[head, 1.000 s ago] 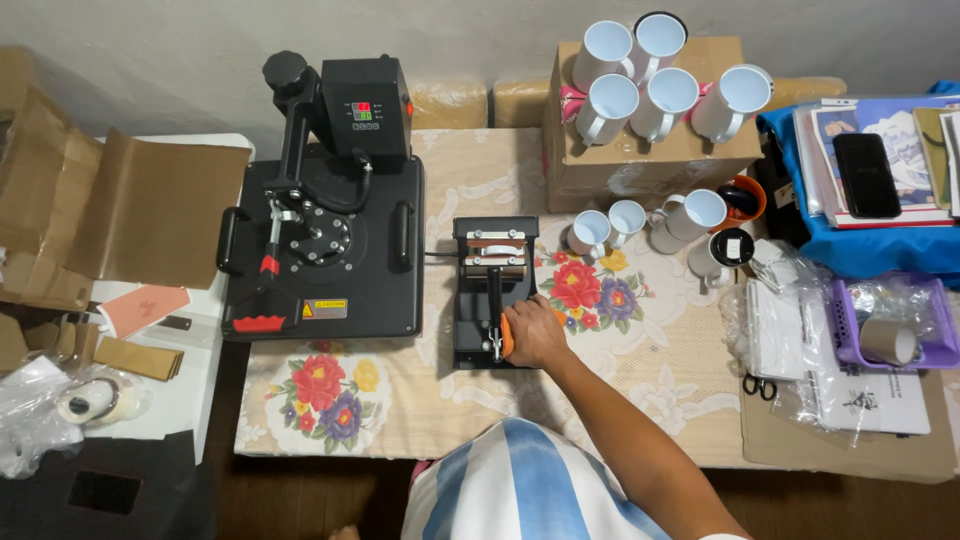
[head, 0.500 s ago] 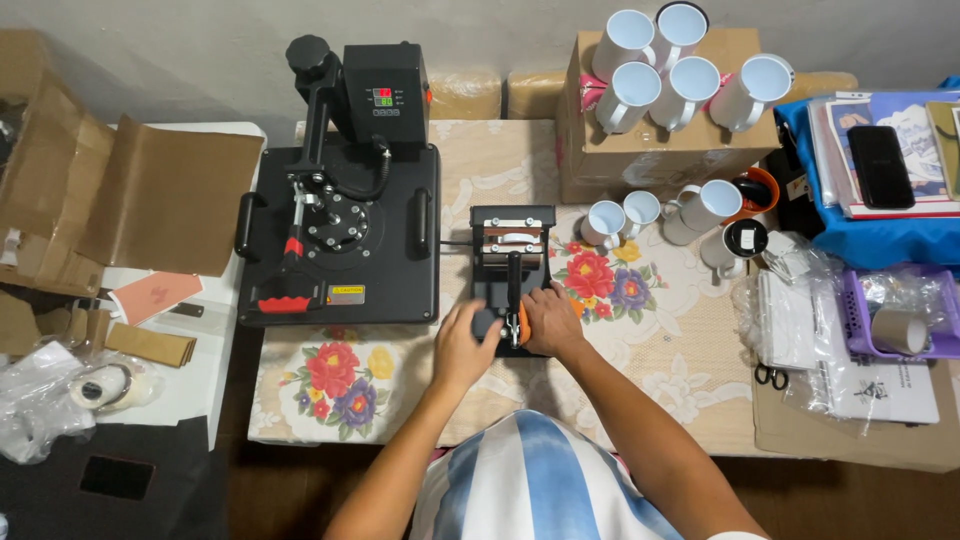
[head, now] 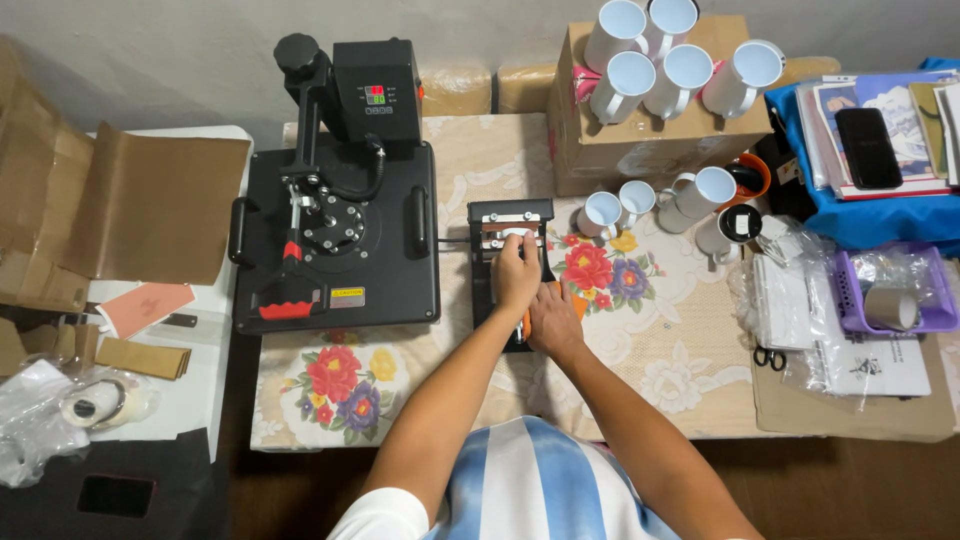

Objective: The person operates a mug heat press machine, placing a white mug into the clamp and securing it. They use an orange cloth to handle the mug and adjust the press mechanism. The person repeatedly opens and closes the press handle to apply heat to the mug.

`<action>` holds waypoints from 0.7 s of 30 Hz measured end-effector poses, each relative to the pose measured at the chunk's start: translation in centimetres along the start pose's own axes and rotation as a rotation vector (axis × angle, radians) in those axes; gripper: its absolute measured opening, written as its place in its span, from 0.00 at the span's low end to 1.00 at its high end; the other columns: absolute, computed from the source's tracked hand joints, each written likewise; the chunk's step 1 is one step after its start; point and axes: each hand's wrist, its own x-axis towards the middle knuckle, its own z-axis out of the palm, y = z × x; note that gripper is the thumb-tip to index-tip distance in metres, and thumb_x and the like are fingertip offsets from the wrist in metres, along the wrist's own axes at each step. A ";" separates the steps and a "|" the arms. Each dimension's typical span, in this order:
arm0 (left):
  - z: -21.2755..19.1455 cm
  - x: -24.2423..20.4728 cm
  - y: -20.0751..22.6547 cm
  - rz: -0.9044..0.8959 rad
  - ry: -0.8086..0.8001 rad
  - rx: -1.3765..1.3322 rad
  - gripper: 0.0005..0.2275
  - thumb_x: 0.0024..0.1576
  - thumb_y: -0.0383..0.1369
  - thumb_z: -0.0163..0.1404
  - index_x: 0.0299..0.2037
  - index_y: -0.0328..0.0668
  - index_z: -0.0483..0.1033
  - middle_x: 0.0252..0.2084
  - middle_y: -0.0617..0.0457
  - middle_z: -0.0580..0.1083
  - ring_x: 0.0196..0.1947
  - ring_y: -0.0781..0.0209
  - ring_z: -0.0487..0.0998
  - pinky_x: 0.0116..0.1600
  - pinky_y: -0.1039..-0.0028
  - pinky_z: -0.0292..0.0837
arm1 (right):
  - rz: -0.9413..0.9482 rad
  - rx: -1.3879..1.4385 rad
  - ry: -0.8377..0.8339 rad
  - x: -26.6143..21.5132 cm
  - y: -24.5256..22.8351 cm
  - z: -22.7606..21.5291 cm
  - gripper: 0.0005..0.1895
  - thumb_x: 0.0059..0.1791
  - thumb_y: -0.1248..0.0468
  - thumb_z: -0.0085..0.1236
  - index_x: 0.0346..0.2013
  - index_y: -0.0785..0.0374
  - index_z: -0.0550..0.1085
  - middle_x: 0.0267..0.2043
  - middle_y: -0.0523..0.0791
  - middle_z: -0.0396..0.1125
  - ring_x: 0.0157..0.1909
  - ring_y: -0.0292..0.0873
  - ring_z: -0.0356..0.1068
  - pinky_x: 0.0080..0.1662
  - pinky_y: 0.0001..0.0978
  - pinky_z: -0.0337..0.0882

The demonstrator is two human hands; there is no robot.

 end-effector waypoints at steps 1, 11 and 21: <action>0.3 0.1 -0.3 0.026 0.048 0.018 0.17 0.73 0.51 0.49 0.39 0.51 0.79 0.29 0.40 0.82 0.41 0.30 0.87 0.44 0.44 0.82 | -0.011 0.011 0.022 0.0 0.2 0.4 0.44 0.30 0.59 0.67 0.63 0.62 0.75 0.60 0.49 0.68 0.73 0.54 0.64 0.84 0.62 0.43; 1.6 0.2 -1.4 0.206 0.239 0.073 0.12 0.71 0.45 0.52 0.37 0.53 0.75 0.24 0.42 0.80 0.31 0.34 0.87 0.34 0.46 0.81 | -0.287 -0.107 0.232 -0.3 1.8 1.6 0.37 0.39 0.63 0.59 0.64 0.69 0.75 0.56 0.55 0.69 0.67 0.59 0.68 0.84 0.62 0.49; 1.3 -0.1 -1.1 0.241 0.282 0.122 0.12 0.71 0.43 0.52 0.37 0.52 0.74 0.23 0.41 0.80 0.29 0.33 0.86 0.34 0.45 0.80 | -0.289 -0.044 0.014 -1.5 2.3 -1.7 0.55 0.37 0.52 0.77 0.76 0.65 0.65 0.76 0.57 0.59 0.83 0.60 0.53 0.86 0.60 0.39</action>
